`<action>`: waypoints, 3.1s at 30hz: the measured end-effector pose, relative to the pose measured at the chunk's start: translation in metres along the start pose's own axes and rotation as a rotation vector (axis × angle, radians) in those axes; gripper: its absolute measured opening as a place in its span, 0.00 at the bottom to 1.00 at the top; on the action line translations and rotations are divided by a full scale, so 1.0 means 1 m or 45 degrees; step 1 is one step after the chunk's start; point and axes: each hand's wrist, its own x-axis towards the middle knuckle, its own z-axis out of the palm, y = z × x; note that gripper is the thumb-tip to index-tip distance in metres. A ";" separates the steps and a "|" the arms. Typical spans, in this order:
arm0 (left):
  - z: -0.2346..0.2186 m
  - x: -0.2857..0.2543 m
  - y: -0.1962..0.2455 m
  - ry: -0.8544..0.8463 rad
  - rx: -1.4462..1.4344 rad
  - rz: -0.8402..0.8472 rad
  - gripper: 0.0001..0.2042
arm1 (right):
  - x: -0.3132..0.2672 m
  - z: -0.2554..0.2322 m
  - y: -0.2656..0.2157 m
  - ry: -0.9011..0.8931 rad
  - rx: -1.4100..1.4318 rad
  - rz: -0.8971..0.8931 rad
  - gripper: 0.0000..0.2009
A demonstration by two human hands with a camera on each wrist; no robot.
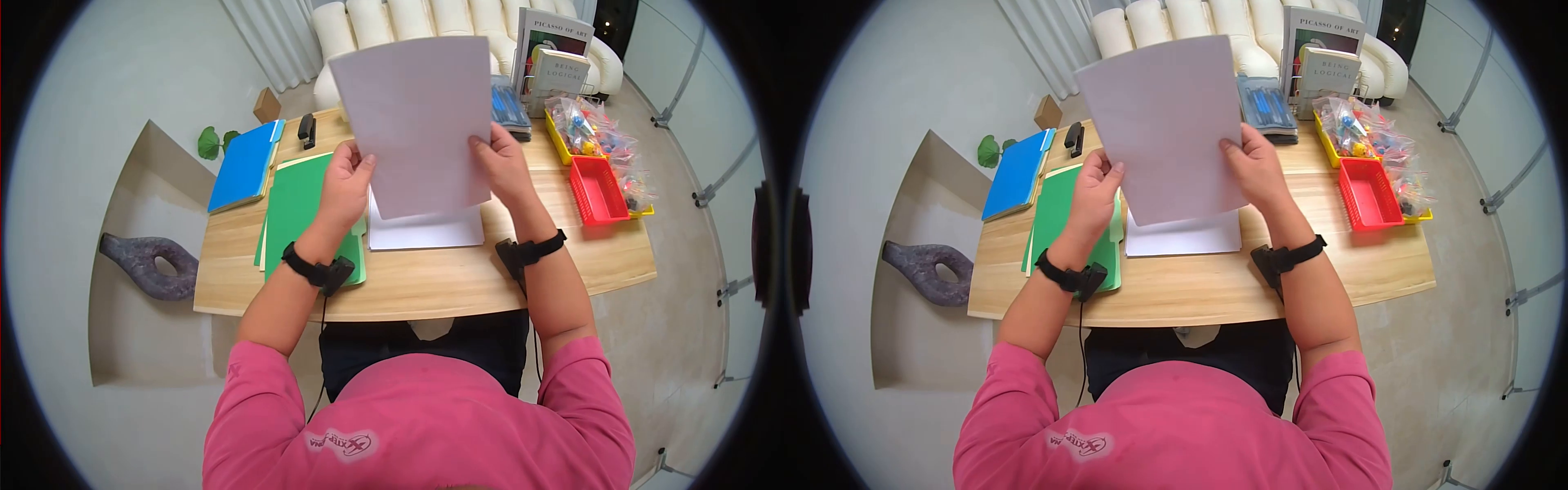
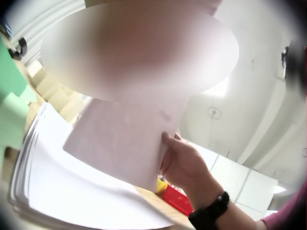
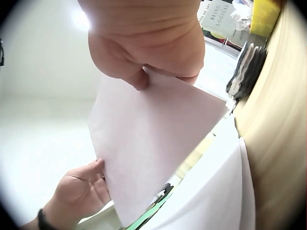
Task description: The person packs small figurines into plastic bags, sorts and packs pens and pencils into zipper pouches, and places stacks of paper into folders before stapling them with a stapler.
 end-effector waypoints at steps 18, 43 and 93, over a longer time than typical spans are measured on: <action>-0.069 -0.155 0.068 -0.457 1.388 -0.310 0.44 | 0.012 -0.027 0.014 0.251 0.173 0.007 0.13; -0.144 -0.217 0.068 1.152 -0.324 0.317 0.15 | 0.012 0.037 0.011 0.136 0.116 0.499 0.14; -0.173 -0.251 0.008 0.981 0.406 0.030 0.13 | -0.034 0.235 0.050 -0.284 -0.437 1.097 0.17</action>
